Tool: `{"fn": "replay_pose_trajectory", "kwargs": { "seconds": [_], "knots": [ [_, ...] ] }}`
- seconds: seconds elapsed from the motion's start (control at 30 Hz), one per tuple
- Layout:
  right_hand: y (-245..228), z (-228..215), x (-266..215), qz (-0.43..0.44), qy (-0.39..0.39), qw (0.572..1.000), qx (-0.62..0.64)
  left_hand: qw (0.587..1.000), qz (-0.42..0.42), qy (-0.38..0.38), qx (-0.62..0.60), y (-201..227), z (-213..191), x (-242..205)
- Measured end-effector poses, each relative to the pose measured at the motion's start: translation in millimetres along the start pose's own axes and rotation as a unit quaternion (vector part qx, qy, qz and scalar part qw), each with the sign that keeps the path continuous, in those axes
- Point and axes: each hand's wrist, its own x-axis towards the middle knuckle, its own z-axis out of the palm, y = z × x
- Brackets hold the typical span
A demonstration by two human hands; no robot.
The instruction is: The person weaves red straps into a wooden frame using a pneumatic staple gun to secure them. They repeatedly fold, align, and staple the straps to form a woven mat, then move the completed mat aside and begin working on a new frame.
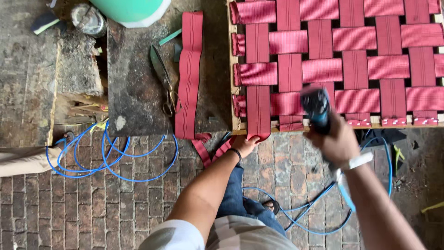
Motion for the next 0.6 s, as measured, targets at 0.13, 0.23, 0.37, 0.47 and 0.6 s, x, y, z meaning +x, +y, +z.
{"fn": "replay_pose_trajectory", "kwargs": {
  "seconds": [0.13, 0.23, 0.37, 0.47, 0.6],
  "knots": [
    [16.6, 37.4, -62.9, 0.089, -0.07, 0.989, 0.092, 0.915, -0.183, -0.044, -0.356, 7.1, 5.6, 5.8],
    [25.6, 59.3, -69.6, 0.071, -0.089, 0.982, 0.153, 0.851, -0.221, -0.044, -0.474, 18.1, -2.2, 10.3],
    [39.7, 70.5, -70.6, 0.077, -0.099, 0.973, 0.195, 0.949, -0.237, -0.096, -0.187, 33.8, -20.0, 5.7],
    [38.3, 71.1, -67.0, 0.074, -0.101, 0.976, 0.179, 0.895, -0.253, -0.055, -0.364, 44.8, -24.0, 8.7],
    [22.6, 73.1, -70.6, 0.086, -0.112, 0.975, 0.172, 0.96, -0.178, -0.037, -0.213, 52.0, -29.4, 9.3]
  ]
}}
